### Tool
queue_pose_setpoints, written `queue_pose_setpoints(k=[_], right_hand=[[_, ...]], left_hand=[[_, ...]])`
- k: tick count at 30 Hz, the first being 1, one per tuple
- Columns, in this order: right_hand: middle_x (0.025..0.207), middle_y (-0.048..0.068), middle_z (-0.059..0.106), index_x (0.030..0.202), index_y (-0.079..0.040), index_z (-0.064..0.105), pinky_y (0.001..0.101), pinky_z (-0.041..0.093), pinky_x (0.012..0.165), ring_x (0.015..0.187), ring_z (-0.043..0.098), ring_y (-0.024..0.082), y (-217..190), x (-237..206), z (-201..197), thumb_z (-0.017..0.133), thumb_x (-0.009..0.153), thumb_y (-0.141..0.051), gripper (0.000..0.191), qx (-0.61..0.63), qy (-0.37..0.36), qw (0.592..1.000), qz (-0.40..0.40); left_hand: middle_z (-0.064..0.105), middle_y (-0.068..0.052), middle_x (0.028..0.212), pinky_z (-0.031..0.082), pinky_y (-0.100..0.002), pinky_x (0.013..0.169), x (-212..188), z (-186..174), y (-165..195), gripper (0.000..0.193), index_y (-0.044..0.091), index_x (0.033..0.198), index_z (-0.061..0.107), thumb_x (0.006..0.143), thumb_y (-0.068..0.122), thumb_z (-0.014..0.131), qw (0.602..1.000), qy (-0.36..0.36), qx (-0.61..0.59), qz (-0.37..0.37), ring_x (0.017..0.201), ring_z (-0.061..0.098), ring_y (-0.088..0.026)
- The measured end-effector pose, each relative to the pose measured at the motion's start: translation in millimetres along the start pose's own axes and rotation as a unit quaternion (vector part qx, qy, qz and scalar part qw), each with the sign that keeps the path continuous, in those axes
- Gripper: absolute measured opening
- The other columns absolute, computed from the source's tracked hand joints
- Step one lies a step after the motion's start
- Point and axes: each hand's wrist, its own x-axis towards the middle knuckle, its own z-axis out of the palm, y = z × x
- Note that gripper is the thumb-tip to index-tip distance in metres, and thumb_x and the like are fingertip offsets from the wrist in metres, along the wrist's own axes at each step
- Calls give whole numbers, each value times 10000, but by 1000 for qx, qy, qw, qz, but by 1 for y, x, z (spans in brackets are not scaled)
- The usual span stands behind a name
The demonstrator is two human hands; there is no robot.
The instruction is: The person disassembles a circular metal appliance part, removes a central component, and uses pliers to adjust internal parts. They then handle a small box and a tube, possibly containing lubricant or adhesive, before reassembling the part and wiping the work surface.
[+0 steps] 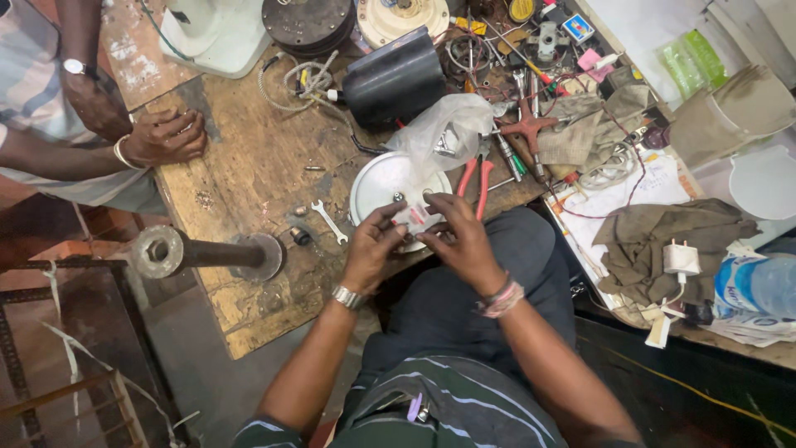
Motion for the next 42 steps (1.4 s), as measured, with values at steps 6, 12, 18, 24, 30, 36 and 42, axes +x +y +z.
queue_pose_setpoints(k=[6, 12, 18, 24, 30, 36, 42], right_hand=[[1092, 30, 712, 1224, -25, 714, 222, 589, 812, 971, 707, 82, -6, 11, -17, 723, 940, -45, 285, 93, -13, 986, 139], [1194, 37, 671, 1072, 22, 720, 244, 604, 879, 1049, 685, 91, -9, 18, -11, 751, 893, -2, 183, 161, -12, 978, 129], [1141, 43, 665, 1157, 20, 678, 250, 611, 880, 1027, 698, 102, -6, 19, -11, 784, 868, 5, 308, 152, -21, 973, 171], [1120, 32, 692, 1193, 14, 650, 251, 607, 872, 1016, 700, 95, -7, 23, -13, 772, 879, -10, 338, 186, -27, 966, 177], [1124, 41, 666, 1336, -2, 580, 244, 596, 826, 1032, 659, 87, -22, 29, -18, 822, 825, -73, 570, 125, -31, 986, 110], [1196, 69, 673, 1212, -48, 695, 240, 562, 698, 856, 690, 101, -36, 33, -22, 833, 827, -126, 416, -34, 28, 997, 67], [945, 54, 708, 1231, -69, 666, 259, 554, 723, 821, 687, 109, -33, 31, -27, 834, 836, -93, 429, -52, 5, 993, 109]], left_hand=[[686, -61, 1158, 555, -256, 847, 1, -1, 21, 512, 10, 1464, 529, 968, 5, 657, 995, -31, 72, 68, 997, 649, -92], [685, -65, 1134, 602, -263, 852, 1, 6, 29, 507, 10, 1461, 519, 976, 20, 668, 990, -35, 94, 103, 987, 662, -89], [702, -82, 1174, 576, -242, 881, 1, 5, 36, 488, -2, 1447, 538, 979, 18, 671, 984, -50, 117, 121, 1025, 676, -85], [703, -45, 1184, 565, -232, 842, 3, 3, 41, 460, 8, 1420, 569, 980, 59, 690, 968, -57, 184, 160, 1011, 675, -61], [578, -44, 839, 472, -235, 614, 18, -1, 34, 427, 48, 1427, 651, 1072, 281, 615, 986, -30, 158, 50, 688, 550, -92], [673, -36, 1125, 565, -228, 771, 26, 10, 37, 447, 90, 1423, 571, 1034, 311, 586, 984, -59, 161, 50, 1014, 653, -99], [642, -21, 1289, 574, -300, 937, 22, 20, 62, 488, 64, 1389, 613, 935, 157, 768, 972, -135, 139, 134, 1199, 608, -124]])
